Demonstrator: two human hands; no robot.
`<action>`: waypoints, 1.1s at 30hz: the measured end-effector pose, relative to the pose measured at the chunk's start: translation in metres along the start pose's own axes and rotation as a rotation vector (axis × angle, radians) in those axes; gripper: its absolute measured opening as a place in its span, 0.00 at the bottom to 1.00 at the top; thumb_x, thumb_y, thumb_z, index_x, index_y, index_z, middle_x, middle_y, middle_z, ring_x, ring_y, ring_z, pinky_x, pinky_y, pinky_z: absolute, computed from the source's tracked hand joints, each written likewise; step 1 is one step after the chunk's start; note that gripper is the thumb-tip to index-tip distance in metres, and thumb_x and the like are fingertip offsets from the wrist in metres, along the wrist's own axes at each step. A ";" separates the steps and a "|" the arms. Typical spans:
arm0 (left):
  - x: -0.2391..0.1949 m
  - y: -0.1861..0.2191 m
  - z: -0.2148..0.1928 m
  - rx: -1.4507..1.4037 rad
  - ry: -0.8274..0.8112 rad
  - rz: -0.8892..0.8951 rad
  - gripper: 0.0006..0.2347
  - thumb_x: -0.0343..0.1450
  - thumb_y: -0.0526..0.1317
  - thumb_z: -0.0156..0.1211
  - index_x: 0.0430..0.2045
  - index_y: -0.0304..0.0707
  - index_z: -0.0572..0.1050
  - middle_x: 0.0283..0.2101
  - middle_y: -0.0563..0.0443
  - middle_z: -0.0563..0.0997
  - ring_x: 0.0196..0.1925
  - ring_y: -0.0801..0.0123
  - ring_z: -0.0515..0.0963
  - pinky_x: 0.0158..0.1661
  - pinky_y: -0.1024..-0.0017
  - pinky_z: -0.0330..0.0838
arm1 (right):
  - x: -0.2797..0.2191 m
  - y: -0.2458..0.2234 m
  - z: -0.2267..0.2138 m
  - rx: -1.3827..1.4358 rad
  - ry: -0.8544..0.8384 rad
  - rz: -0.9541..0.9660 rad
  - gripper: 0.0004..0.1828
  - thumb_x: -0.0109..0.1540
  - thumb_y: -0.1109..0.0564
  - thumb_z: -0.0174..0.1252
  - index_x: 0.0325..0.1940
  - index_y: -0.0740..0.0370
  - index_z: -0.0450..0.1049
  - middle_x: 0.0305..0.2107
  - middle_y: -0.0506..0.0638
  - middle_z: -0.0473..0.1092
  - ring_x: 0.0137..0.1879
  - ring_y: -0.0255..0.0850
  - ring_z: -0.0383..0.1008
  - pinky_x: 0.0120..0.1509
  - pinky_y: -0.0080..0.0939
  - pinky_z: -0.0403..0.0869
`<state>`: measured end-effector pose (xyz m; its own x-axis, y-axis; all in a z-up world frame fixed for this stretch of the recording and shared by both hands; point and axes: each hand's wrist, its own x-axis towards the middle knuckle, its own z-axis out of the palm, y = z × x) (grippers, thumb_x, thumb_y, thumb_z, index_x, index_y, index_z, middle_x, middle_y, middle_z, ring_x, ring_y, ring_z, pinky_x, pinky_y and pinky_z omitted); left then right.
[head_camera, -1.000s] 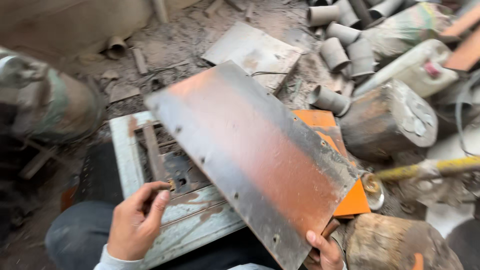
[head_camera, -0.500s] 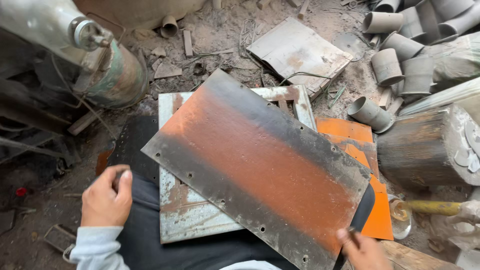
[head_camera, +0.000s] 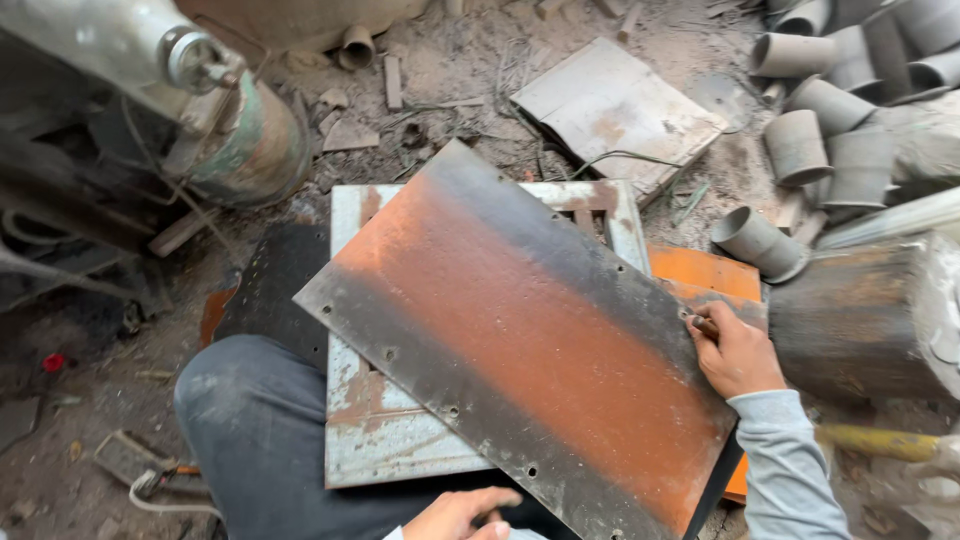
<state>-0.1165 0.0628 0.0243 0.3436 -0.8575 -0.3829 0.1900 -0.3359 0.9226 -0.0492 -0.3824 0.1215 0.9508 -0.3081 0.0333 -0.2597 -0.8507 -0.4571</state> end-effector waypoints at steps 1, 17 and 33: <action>0.000 0.010 0.001 -0.079 0.017 -0.011 0.21 0.75 0.45 0.56 0.60 0.32 0.71 0.38 0.45 0.82 0.41 0.71 0.81 0.47 0.73 0.77 | -0.002 0.006 0.003 0.001 0.026 0.008 0.11 0.65 0.52 0.59 0.45 0.62 0.73 0.35 0.63 0.77 0.45 0.58 0.80 0.45 0.51 0.76; 0.001 0.125 -0.048 -0.538 0.250 0.058 0.23 0.73 0.38 0.58 0.64 0.33 0.66 0.29 0.54 0.77 0.33 0.77 0.76 0.41 0.78 0.72 | -0.069 0.061 -0.007 0.072 0.200 0.440 0.21 0.71 0.44 0.58 0.48 0.67 0.77 0.31 0.60 0.76 0.38 0.48 0.77 0.45 0.50 0.72; -0.026 0.146 -0.106 0.767 0.750 -0.247 0.24 0.70 0.46 0.56 0.65 0.59 0.67 0.37 0.47 0.81 0.34 0.44 0.81 0.35 0.49 0.76 | -0.167 -0.130 0.055 0.243 -0.683 0.169 0.10 0.61 0.50 0.60 0.43 0.56 0.76 0.26 0.63 0.77 0.40 0.55 0.83 0.47 0.44 0.79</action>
<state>0.0001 0.0777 0.1642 0.8954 -0.3664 -0.2530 -0.2025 -0.8411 0.5015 -0.1650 -0.1971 0.1263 0.8150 -0.0256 -0.5789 -0.4426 -0.6722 -0.5934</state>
